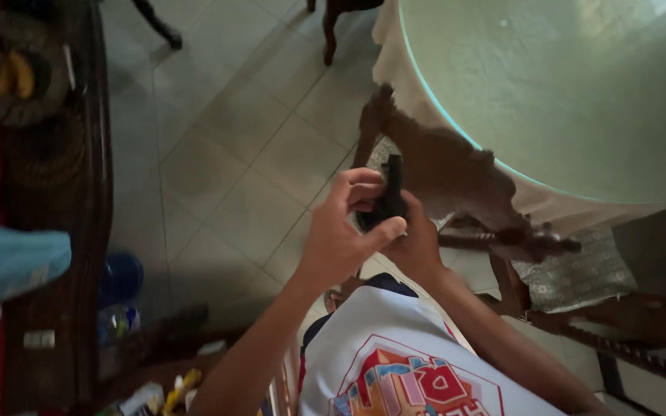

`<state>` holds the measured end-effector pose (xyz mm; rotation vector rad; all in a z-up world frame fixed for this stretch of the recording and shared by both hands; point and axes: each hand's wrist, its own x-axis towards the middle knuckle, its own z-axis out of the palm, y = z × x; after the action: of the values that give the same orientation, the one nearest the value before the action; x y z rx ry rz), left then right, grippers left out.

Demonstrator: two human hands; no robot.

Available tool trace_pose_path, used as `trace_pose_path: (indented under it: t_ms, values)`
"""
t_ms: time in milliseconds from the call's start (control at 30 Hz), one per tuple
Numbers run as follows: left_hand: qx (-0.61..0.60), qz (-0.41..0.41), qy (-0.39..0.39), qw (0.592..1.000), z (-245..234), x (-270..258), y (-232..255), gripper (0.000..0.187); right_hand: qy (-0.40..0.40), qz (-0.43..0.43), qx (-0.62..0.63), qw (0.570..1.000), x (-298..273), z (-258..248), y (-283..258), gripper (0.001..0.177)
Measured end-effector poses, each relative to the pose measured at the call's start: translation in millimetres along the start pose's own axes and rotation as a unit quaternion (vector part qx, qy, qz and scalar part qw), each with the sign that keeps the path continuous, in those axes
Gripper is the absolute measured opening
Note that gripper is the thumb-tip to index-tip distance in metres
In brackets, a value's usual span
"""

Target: Cleaning a glass-top dining table by spraying it with cleaner and wiping it with a cloth.

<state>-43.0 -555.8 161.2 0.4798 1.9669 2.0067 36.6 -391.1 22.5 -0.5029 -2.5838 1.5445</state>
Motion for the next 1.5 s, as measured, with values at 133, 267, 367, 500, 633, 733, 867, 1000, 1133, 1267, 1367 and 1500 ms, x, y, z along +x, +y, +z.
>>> trace_pose_path:
  t_ms: [133,267,367,500,633,733,867,1000,1133,1267,1367,1500]
  values:
    - [0.043,0.048,-0.017,0.998,-4.2,35.1,4.9,0.064,0.062,-0.014,0.018,0.998,27.3,-3.3,-36.9,0.091]
    - [0.076,0.118,-0.039,0.989,-18.5,65.7,6.6,0.056,0.152,-0.050,-0.021,0.987,52.6,9.0,-0.8,0.095]
    - [0.180,0.180,-0.017,0.967,-34.1,85.1,-10.9,0.058,0.198,-0.076,0.083,0.974,62.9,6.7,-16.8,0.068]
    - [0.365,0.270,-0.021,0.891,-52.8,106.4,-34.8,0.063,0.237,-0.112,0.051,0.964,67.9,7.4,-25.4,0.073]
    - [0.438,0.284,-0.064,0.851,-74.8,127.1,-65.0,0.067,0.193,-0.021,0.082,0.978,73.3,26.4,-12.2,0.064]
    - [0.424,0.279,-0.109,0.855,-93.0,137.1,-72.5,0.068,0.212,0.065,0.100,0.970,78.3,48.1,-8.9,0.068]
    - [0.393,0.275,-0.155,0.863,-126.3,157.0,-75.7,0.066,0.267,0.086,0.123,0.952,99.2,66.9,-21.0,0.050]
    - [0.383,0.265,-0.194,0.864,-161.2,175.6,-91.1,0.065,0.283,0.109,0.012,0.953,114.3,80.7,-42.5,0.032]
    - [0.380,0.259,-0.220,0.860,-197.1,189.9,-89.8,0.062,0.302,0.207,-0.073,0.928,114.6,92.5,-33.4,0.038]
    - [0.378,0.261,-0.241,0.855,-225.9,202.3,-91.4,0.060,0.370,0.151,-0.032,0.916,119.4,103.3,-72.7,0.020]
    - [0.359,0.242,-0.257,0.864,-244.6,210.0,-88.0,0.059,0.381,0.215,-0.131,0.890,97.3,124.8,-46.6,0.037]
    - [0.355,0.250,-0.273,0.858,-265.8,222.0,-95.0,0.059,0.400,0.324,-0.084,0.853,85.4,186.9,8.8,0.055]
